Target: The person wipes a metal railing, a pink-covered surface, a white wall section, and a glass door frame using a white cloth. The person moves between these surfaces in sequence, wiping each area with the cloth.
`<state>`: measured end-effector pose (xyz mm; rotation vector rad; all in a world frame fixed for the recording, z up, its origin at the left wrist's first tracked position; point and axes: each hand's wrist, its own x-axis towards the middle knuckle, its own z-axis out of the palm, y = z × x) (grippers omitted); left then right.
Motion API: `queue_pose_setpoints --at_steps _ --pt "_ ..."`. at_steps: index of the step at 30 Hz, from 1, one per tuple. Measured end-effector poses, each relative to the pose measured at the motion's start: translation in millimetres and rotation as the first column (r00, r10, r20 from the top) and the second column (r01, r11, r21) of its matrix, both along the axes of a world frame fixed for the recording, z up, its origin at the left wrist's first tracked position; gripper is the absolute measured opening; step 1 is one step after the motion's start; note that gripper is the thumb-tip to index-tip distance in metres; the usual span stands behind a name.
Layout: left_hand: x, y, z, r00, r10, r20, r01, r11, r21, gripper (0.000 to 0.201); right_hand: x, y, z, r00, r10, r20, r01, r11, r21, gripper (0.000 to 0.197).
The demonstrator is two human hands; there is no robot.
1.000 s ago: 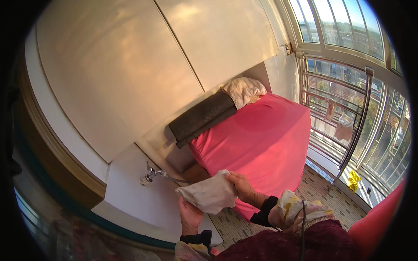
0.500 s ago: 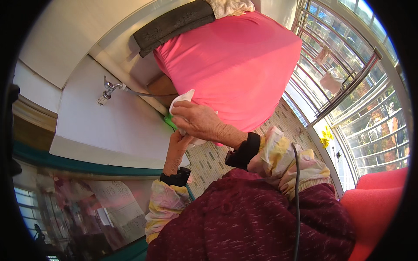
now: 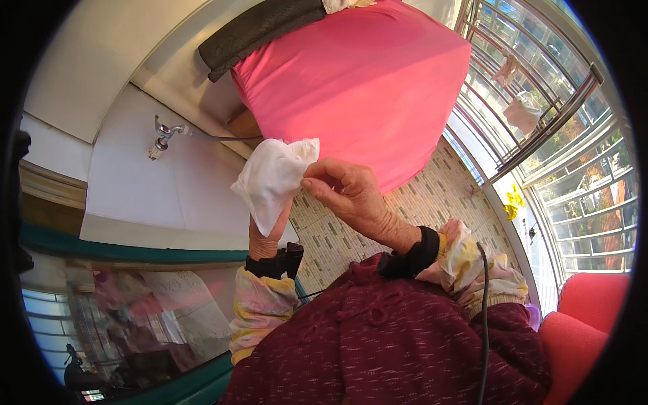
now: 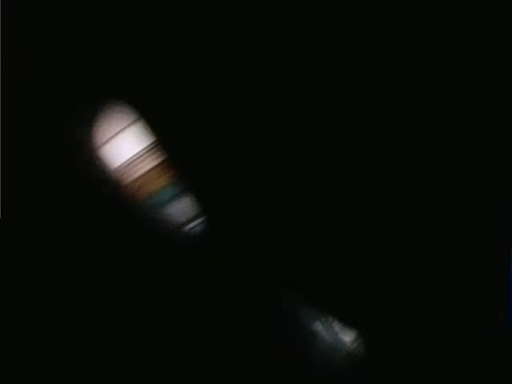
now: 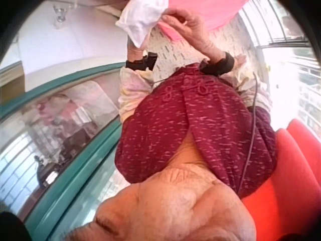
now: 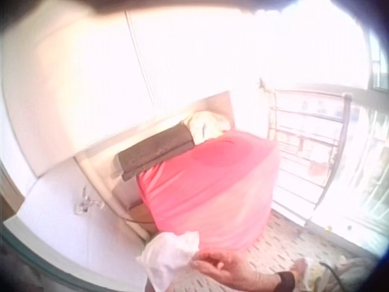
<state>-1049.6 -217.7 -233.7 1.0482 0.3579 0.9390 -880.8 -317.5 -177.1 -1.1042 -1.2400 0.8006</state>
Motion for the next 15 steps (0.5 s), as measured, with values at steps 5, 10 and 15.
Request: queue_pose_setpoints --at_steps 5,10,15 --pt "37 -12 38 0.995 -0.036 -0.096 0.052 0.984 0.173 0.058 39 15 11 0.992 -0.099 0.074 0.098 0.995 0.025 0.048" --pt "58 -6 87 0.966 0.08 -0.246 0.014 0.934 0.356 0.044 66 28 39 0.965 0.137 -0.222 -0.135 0.99 0.028 0.036" --pt "86 11 146 0.988 0.147 -0.052 -0.131 0.963 0.236 0.045 101 49 91 0.931 0.244 -0.27 -0.244 0.969 0.034 0.022"
